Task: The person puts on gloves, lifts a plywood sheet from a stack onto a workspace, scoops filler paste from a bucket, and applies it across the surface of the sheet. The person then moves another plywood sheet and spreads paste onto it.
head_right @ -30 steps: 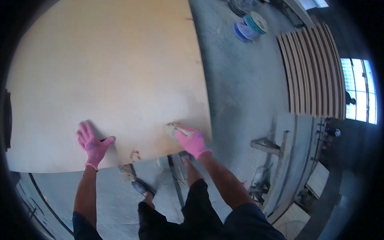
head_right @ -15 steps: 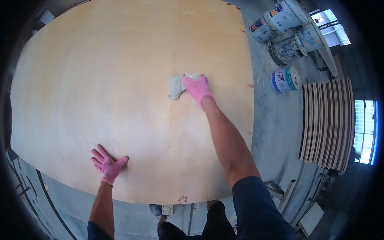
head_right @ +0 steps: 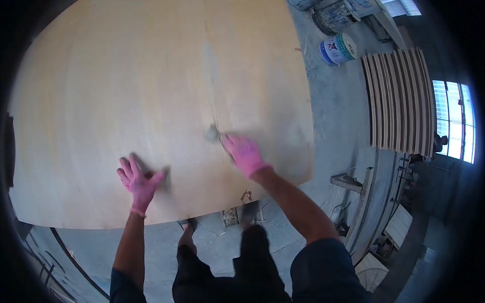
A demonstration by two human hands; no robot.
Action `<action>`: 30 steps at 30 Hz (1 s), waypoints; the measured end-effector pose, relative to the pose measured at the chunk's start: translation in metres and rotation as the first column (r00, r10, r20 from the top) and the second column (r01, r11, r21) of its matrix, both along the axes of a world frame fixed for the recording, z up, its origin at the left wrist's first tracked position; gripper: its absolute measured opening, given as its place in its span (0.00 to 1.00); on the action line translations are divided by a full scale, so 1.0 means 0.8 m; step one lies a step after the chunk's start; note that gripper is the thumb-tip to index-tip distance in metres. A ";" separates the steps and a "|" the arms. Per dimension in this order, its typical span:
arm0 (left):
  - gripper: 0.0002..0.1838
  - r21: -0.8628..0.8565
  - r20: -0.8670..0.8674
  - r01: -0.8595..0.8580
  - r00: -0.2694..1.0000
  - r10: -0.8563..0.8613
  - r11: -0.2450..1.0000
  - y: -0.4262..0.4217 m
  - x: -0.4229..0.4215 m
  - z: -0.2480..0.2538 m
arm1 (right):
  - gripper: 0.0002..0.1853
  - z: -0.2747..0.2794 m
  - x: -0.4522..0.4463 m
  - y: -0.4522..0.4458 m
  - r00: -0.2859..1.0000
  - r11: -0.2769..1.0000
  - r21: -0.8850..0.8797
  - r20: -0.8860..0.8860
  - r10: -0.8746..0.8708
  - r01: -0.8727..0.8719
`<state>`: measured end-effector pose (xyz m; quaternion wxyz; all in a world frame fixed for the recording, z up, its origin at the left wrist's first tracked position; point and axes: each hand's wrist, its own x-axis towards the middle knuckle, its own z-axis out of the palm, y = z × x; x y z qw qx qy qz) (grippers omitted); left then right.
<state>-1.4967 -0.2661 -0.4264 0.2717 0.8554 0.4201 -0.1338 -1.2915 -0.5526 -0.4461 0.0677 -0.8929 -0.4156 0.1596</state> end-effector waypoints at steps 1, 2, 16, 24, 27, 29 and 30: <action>0.60 -0.039 0.133 0.035 0.991 -0.030 0.999 -0.004 -0.037 0.002 | 0.24 -0.010 -0.016 -0.024 0.999 1.000 -0.023 -0.037 -0.010 0.010; 0.57 -0.071 0.257 0.080 0.965 -0.059 0.994 -0.002 -0.087 0.002 | 0.25 -0.015 -0.032 -0.036 0.996 0.999 -0.044 -0.083 -0.027 0.023; 0.37 -0.487 0.056 -0.032 0.996 0.067 0.873 -0.133 -0.444 0.048 | 0.25 0.035 -0.217 -0.092 0.982 0.995 0.002 -0.165 -0.096 0.097; 0.54 0.361 0.232 0.211 0.923 -0.306 0.908 0.005 -0.124 -0.018 | 0.17 0.001 -0.327 0.020 0.830 0.821 0.173 -0.255 -0.497 0.545; 0.69 -0.001 -0.235 0.065 0.970 -0.063 0.998 -0.008 -0.013 0.001 | 0.16 0.024 -0.294 -0.006 0.125 0.275 -0.053 -0.800 -0.587 0.960; 0.77 0.138 -0.258 0.061 0.966 -0.024 0.989 -0.028 -0.013 -0.033 | 0.16 0.020 -0.250 -0.051 0.075 0.192 -0.042 -0.824 -0.562 0.980; 0.77 0.121 -0.250 0.073 0.967 -0.040 0.990 -0.026 -0.009 -0.034 | 0.15 -0.001 -0.231 -0.096 0.325 0.345 0.113 -0.684 -0.653 0.932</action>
